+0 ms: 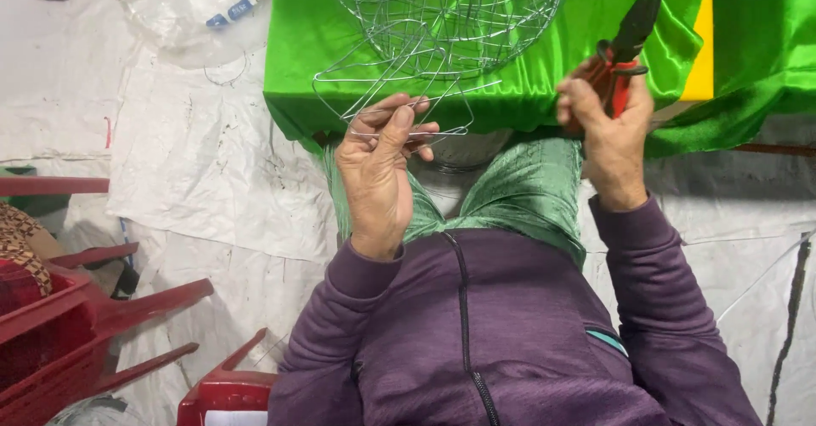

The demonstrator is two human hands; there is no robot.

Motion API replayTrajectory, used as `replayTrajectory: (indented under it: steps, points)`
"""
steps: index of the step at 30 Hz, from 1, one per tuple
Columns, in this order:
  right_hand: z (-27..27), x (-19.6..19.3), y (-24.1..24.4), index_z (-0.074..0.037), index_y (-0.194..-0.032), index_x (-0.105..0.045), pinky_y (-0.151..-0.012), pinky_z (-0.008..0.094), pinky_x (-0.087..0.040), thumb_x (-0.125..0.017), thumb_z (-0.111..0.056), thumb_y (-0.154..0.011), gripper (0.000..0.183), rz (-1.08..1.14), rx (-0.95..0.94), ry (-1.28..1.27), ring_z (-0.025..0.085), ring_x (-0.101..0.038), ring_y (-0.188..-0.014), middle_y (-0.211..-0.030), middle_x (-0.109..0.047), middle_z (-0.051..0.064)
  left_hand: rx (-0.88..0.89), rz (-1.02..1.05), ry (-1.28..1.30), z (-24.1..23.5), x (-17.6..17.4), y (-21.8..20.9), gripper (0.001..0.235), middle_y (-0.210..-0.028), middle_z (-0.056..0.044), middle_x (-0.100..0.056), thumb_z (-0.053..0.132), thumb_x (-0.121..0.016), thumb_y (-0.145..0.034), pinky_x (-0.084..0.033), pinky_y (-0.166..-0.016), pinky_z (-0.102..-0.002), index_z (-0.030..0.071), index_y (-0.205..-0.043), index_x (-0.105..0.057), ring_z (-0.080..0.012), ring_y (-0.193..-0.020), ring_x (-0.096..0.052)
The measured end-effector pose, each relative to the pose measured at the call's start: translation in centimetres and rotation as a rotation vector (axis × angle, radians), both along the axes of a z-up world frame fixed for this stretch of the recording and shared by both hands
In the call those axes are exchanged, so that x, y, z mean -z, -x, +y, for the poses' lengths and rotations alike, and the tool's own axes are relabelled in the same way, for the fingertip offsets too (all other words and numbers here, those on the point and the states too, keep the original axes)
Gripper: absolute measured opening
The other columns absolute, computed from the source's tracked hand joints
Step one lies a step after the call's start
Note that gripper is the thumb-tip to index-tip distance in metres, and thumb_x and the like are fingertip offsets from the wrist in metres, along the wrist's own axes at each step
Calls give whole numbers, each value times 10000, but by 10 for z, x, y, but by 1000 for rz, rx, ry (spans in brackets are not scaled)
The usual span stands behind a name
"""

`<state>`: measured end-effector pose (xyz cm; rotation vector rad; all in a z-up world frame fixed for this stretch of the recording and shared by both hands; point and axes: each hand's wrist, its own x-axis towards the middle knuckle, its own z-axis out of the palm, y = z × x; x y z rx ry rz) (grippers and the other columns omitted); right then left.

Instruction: Assembling a wire base plate by manually bending wire segments and securing them to a frame using pliers.

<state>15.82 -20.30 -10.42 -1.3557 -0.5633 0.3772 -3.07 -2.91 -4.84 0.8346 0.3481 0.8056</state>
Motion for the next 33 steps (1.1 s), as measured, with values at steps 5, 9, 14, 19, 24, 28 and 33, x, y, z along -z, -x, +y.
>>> replayTrajectory:
  steps: [5, 9, 14, 19, 24, 28, 33]
  points:
    - [36, -35, 47, -131, -1221, -587, -815, 251, -608, -728, -67, -918, 340, 233, -247, -314, 151, -680, -1014, -1264, -674, 111, 9, 9, 59, -12, 2, -3, 228, -1082, -174, -745, 68, -732, -958, -550, -626, -268, -4, -1166, -673, -225, -854, -745]
    - [55, -45, 64, -94, -1252, -563, -854, 288, -589, -708, 72, -901, 414, 393, -211, -389, 158, -683, -1008, -1266, -651, 138, -9, -33, 83, -16, 6, -4, 214, -1084, -174, -737, 54, -724, -966, -546, -636, -283, -10, -1160, -661, -232, -865, -740]
    - [64, -47, 72, -83, -1242, -579, -814, 269, -588, -754, 17, -901, 397, 407, -171, -352, 132, -665, -878, -1100, -694, 94, -22, -44, 31, -26, 2, -9, 228, -1087, -133, -743, 52, -743, -951, -577, -805, -283, -1, -1162, -675, -201, -961, -730]
    - [66, -47, 69, -64, -1232, -592, -788, 257, -598, -776, 5, -893, 392, 368, -120, -318, 122, -672, -864, -1012, -695, 52, -10, -13, -66, -24, -1, -8, 225, -1111, -126, -744, -13, -722, -946, -578, -972, -271, -4, -1166, -672, -169, -1022, -718]
    - [60, -59, 64, -66, -1203, -580, -693, 215, -563, -736, 20, -927, 329, 186, -142, -199, 107, -639, -772, -978, -675, 44, 72, 39, -62, -14, 1, -4, 222, -1096, -126, -750, -30, -751, -909, -627, -852, -293, 14, -1122, -703, -198, -994, -734]
    - [61, -67, 69, -73, -1221, -569, -698, 185, -554, -733, -27, -947, 323, 87, -111, -119, 89, -654, -853, -1038, -684, 41, 54, 33, -86, -16, 4, -7, 204, -1026, -172, -754, 25, -748, -925, -651, -686, -296, -20, -1115, -687, -218, -918, -751]
    - [64, -58, 70, -72, -1239, -565, -707, 202, -561, -746, -4, -933, 362, 173, -119, -185, 100, -654, -871, -1032, -681, 48, -24, 12, -49, -19, 9, -12, 141, -968, -152, -753, 30, -745, -927, -640, -670, -282, -9, -1053, -698, -183, -850, -736]
